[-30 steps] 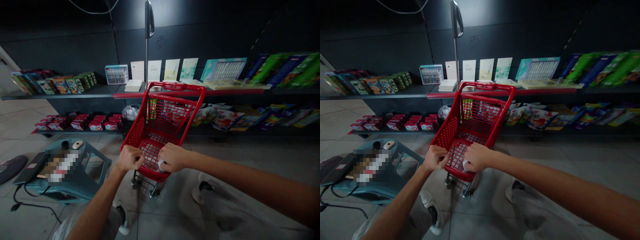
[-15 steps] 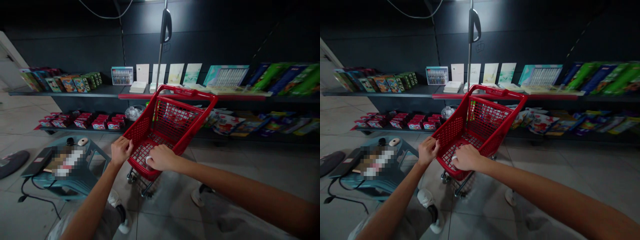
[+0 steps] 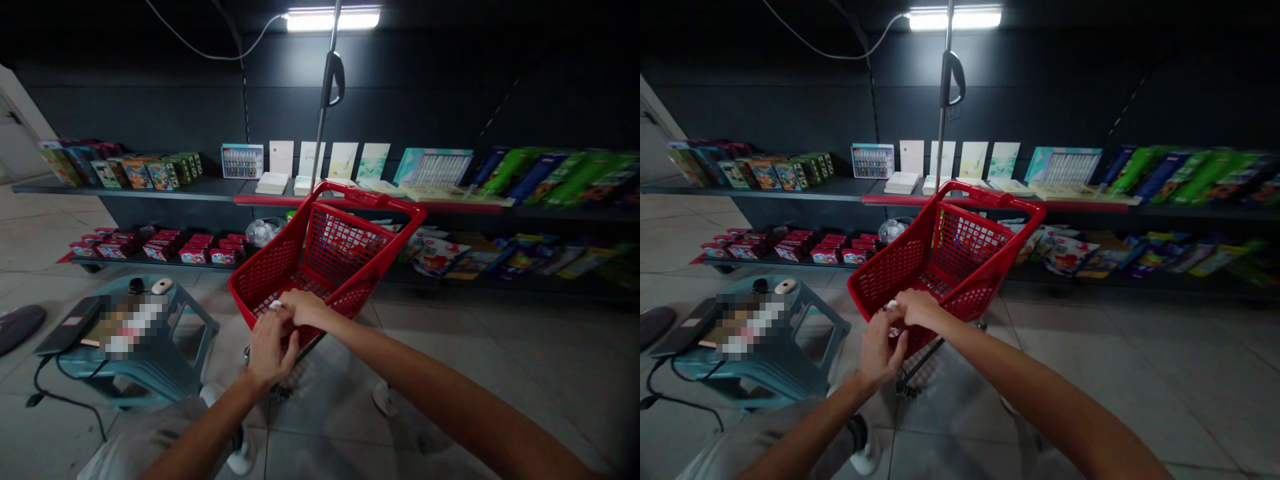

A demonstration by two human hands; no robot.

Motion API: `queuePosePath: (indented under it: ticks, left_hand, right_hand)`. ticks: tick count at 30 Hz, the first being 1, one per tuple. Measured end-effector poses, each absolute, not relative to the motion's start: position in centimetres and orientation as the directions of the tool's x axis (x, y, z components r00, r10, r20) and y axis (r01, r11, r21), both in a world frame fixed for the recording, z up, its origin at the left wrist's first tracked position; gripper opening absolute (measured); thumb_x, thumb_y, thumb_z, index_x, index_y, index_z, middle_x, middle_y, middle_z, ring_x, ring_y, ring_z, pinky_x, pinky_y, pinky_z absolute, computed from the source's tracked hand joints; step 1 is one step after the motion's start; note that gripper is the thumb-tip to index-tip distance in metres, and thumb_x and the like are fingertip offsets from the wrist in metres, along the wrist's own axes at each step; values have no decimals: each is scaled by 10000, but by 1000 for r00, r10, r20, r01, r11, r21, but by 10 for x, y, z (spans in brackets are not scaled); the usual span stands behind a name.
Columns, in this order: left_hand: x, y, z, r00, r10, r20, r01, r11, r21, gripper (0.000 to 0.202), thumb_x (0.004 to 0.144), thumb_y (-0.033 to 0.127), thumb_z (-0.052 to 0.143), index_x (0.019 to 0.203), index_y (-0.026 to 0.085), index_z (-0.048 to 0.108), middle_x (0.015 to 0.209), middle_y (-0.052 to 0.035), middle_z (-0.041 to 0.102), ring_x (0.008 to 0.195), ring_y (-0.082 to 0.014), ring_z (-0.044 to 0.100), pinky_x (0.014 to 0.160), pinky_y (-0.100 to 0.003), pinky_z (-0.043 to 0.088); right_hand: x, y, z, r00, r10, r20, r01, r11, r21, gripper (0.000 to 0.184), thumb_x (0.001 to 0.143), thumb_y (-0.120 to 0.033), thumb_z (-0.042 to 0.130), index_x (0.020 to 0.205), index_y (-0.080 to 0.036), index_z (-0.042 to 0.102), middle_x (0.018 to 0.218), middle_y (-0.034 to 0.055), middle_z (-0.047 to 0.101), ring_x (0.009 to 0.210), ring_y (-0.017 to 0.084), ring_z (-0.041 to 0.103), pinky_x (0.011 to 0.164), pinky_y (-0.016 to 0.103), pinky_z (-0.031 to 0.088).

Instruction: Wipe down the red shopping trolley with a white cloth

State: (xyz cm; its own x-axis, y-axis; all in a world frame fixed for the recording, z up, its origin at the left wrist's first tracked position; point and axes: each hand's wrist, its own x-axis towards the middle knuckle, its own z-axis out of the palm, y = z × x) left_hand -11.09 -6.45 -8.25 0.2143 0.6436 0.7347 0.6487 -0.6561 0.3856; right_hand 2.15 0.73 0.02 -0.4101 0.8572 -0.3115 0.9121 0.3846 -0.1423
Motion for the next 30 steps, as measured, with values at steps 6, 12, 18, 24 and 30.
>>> queuePosePath:
  ticks: [6, 12, 18, 24, 30]
  left_hand:
    - [-130, -50, -104, 290, 508, 811, 739, -657, 147, 137, 983, 293, 566, 1087, 204, 577, 927, -70, 701, 867, -235, 629, 798, -382, 451]
    - [-165, -35, -111, 359, 492, 793, 715, -691, 104, 121, 987, 265, 559, 880, 224, 597, 778, -34, 642, 832, -225, 587, 854, -406, 432]
    - [-194, -20, -130, 147, 563, 813, 756, -594, 275, 262, 1012, 394, 468, 895, 236, 641, 1019, -109, 640, 1053, -290, 569, 989, -530, 460]
    - [-210, -5, -133, -127, 592, 796, 744, -474, 471, 342, 1072, 401, 331, 1016, 230, 621, 1321, -123, 552, 1385, -278, 479, 1242, -580, 334]
    - [-219, 11, -125, -171, 651, 739, 729, -421, 539, 366, 1017, 488, 531, 1273, 227, 514, 1502, -159, 421, 1564, -310, 292, 1275, -551, 311]
  right_hand:
    - [18, 26, -3, -614, 766, -190, 771, 530, -352, 304, 991, -292, 493, 1050, -145, 752, 1048, 150, 783, 908, 239, 736, 750, 287, 490]
    - [43, 57, 15, -809, 588, 1, 514, 707, -487, 237, 955, -122, 466, 924, -113, 700, 872, 47, 724, 736, 130, 581, 701, 227, 394]
    - [56, 92, 38, -749, 654, 112, 534, 694, -483, 339, 922, -96, 457, 1124, -126, 728, 1085, 75, 765, 940, 171, 665, 867, 251, 450]
    - [30, 114, 36, -665, 747, 21, 602, 552, -576, 343, 893, -118, 462, 1063, -104, 760, 1084, 70, 772, 959, 173, 658, 840, 232, 449]
    - [3, 130, 16, -566, 821, -69, 618, 368, -694, 315, 928, -196, 472, 1032, -82, 747, 886, 41, 745, 708, 134, 571, 616, 223, 381]
